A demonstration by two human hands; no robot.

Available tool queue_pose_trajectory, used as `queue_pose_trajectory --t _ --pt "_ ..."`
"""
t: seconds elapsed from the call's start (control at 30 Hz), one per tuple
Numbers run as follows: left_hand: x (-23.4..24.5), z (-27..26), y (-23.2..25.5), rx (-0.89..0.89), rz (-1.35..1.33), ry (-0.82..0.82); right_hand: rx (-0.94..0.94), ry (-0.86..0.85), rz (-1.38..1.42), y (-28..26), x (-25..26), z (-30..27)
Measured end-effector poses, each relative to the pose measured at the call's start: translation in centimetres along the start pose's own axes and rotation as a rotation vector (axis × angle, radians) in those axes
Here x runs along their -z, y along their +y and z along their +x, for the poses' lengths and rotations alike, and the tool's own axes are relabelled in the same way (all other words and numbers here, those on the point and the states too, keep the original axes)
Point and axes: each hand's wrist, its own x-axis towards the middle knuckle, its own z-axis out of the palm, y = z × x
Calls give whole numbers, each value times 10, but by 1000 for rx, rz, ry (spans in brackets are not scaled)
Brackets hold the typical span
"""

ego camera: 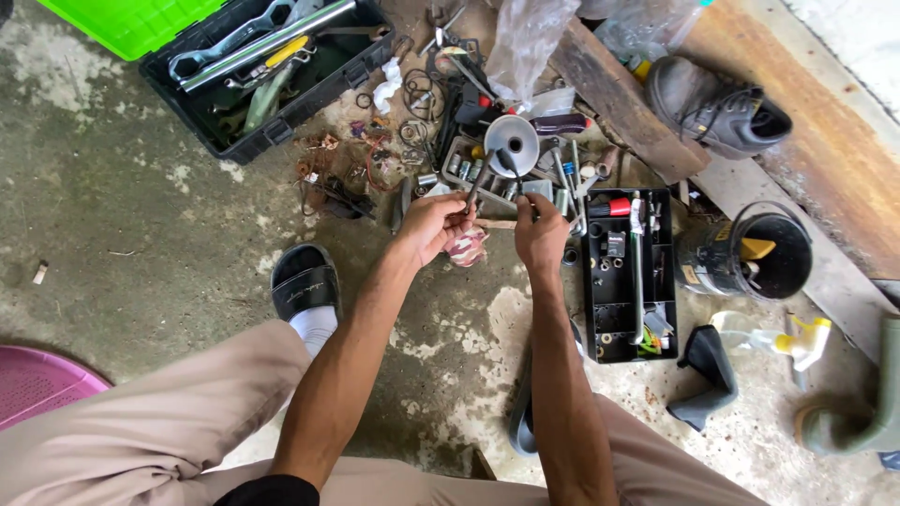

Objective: Repairing small electronic components and wiring on the floor

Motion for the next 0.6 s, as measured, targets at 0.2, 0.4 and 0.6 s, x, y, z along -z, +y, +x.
queue_pose_trajectory --t 0.2,0.4,0.6 --pt "-21 -20 16 -37 8 -1 -42 -216 63 -11 1 -12" --pt "-29 -33 18 -56 47 -24 -52 -101 32 18 9 0" --pt "-28 -26 14 -109 167 31 10 -205 157 -24 11 -22"
